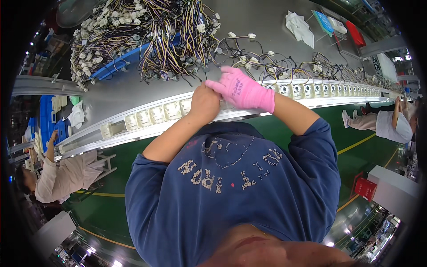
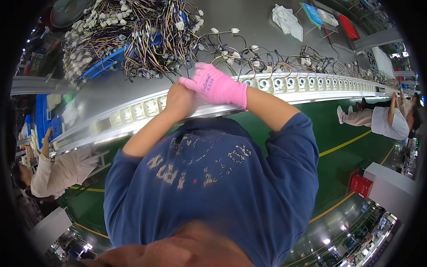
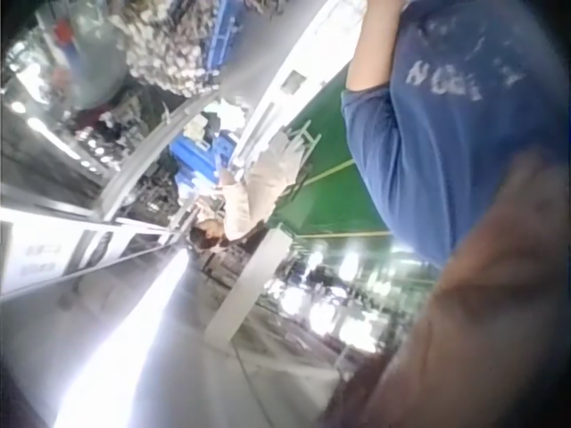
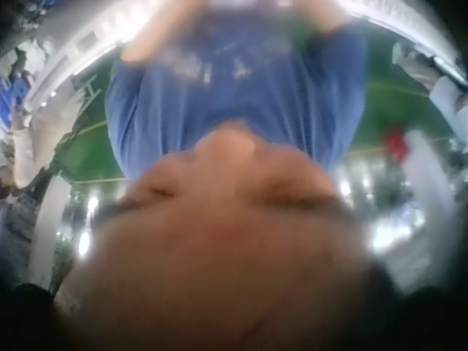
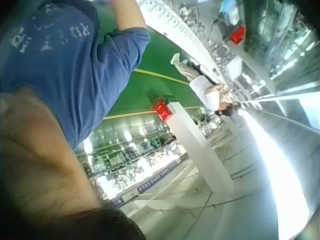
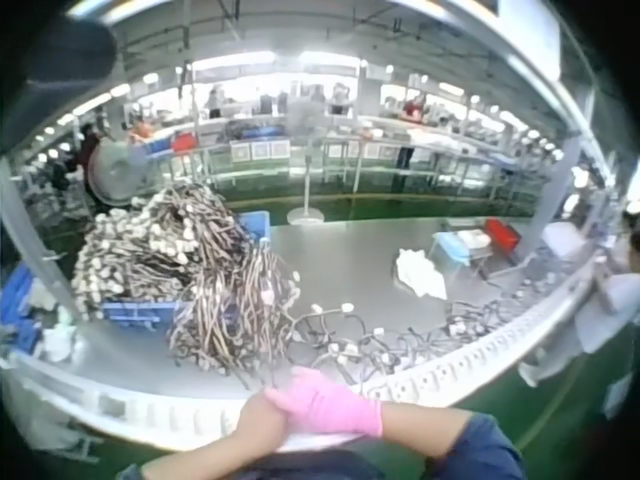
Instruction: The person takes wire harnesses from the table, inserts their connectors into fixtures along the rail by hand, and sorts and untangles bundles of wire harnesses.
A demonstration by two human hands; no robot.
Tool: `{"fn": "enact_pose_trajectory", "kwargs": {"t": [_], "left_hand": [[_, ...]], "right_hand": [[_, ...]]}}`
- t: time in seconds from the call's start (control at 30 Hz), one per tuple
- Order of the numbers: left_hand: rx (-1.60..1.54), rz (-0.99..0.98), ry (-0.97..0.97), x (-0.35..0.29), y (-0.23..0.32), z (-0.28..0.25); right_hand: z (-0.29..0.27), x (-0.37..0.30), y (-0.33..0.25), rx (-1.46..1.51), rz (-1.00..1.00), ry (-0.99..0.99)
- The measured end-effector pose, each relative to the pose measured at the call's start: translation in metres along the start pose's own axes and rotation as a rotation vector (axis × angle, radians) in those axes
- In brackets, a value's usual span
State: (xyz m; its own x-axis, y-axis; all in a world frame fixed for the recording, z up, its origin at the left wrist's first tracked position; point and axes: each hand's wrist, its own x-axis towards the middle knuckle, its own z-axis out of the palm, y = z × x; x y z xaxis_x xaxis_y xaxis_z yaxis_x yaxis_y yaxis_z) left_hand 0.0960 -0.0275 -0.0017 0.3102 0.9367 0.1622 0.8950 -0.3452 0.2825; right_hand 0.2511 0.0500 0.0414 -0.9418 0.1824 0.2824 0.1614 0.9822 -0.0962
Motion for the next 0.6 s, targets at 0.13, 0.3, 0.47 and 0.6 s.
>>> {"fn": "enact_pose_trajectory", "kwargs": {"t": [0.13, 0.3, 0.47, 0.6], "left_hand": [[-0.075, -0.046, 0.118, -0.007, -0.005, 0.006], [-0.304, -0.032, 0.285, -0.008, -0.009, 0.007], [-0.304, -0.079, 0.255, -0.006, -0.007, 0.003], [-0.314, -0.088, 0.245, -0.005, -0.007, 0.003]], "right_hand": [[-0.014, 0.005, -0.002, 0.076, 0.196, -0.449], [-0.018, 0.01, -0.011, 0.167, 0.406, -0.723], [-0.006, 0.004, -0.004, 0.202, 0.478, -0.525], [-0.003, 0.007, -0.003, 0.289, 0.572, -0.457]]}}
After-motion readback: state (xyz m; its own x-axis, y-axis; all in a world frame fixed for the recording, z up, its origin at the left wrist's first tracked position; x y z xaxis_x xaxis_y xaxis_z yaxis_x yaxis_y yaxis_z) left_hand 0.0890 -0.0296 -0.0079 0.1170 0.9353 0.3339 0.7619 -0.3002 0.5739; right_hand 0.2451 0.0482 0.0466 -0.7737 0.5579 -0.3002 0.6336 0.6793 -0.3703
